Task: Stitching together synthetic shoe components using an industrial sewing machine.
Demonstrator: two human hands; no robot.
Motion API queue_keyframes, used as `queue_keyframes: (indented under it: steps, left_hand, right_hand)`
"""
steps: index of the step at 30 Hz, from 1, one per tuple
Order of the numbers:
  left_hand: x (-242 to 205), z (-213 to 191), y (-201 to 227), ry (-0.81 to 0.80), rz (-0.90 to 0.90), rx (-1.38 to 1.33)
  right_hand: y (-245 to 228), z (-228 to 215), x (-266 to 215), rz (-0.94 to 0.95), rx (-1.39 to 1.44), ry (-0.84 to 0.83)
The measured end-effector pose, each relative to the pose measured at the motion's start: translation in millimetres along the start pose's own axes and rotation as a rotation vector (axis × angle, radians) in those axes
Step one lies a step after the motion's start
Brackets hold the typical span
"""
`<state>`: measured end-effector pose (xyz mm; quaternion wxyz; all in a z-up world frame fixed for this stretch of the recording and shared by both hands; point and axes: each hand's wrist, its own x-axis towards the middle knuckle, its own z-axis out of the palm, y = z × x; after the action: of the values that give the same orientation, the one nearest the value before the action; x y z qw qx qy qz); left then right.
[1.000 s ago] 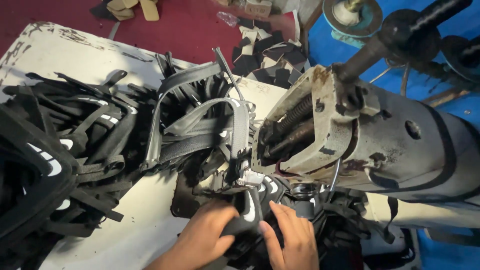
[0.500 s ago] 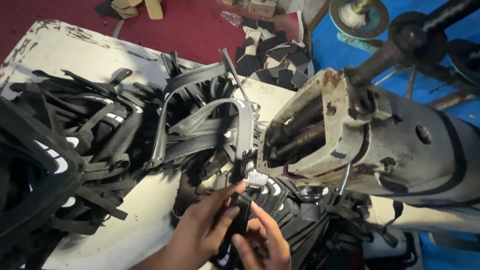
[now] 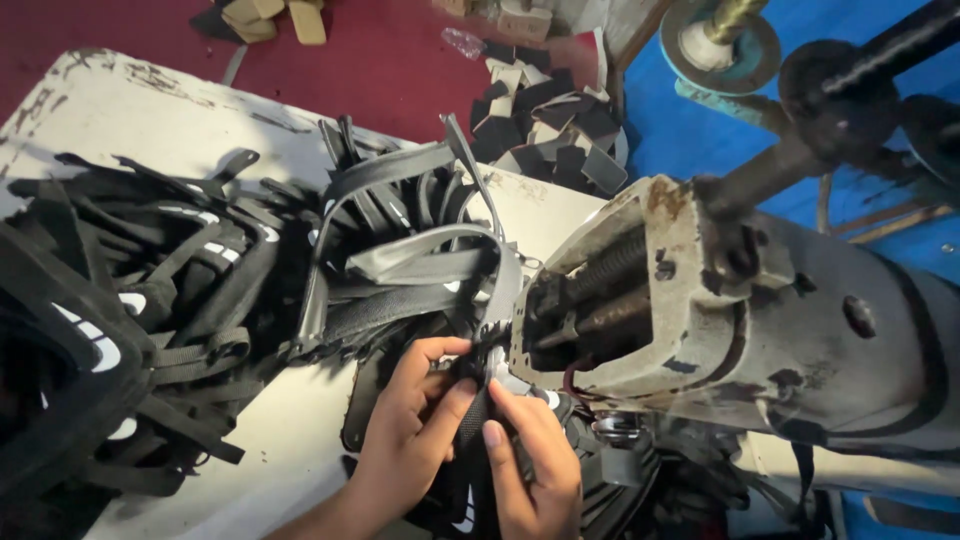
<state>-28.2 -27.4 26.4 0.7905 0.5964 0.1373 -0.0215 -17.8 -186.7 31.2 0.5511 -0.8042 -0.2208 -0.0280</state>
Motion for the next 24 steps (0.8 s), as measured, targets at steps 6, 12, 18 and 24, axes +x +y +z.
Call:
queue_keyframes:
  steps: [6,12,18,24]
  left_hand:
    - [-4.0,-8.0,-17.1,0.022,0.03,-0.123]
    - [-52.3,-32.1,-85.5,-0.062,0.008,0.199]
    - [-39.7,-55.6,-17.3,-0.279,-0.026,0.435]
    - [-13.1,-46.7,21.4,-0.3,-0.185,0.463]
  right_hand:
    - [-14.4,4.6,-6.2,-0.019,-0.107,-0.049]
    - [-8.7,3.3,-5.8,-0.038,-0.108,-0.037]
    - [-7.5,1.1,3.4,-0.096,-0.124,-0.049]
    - [-3.1,-4.0,5.2,-0.078,-0.111,-0.067]
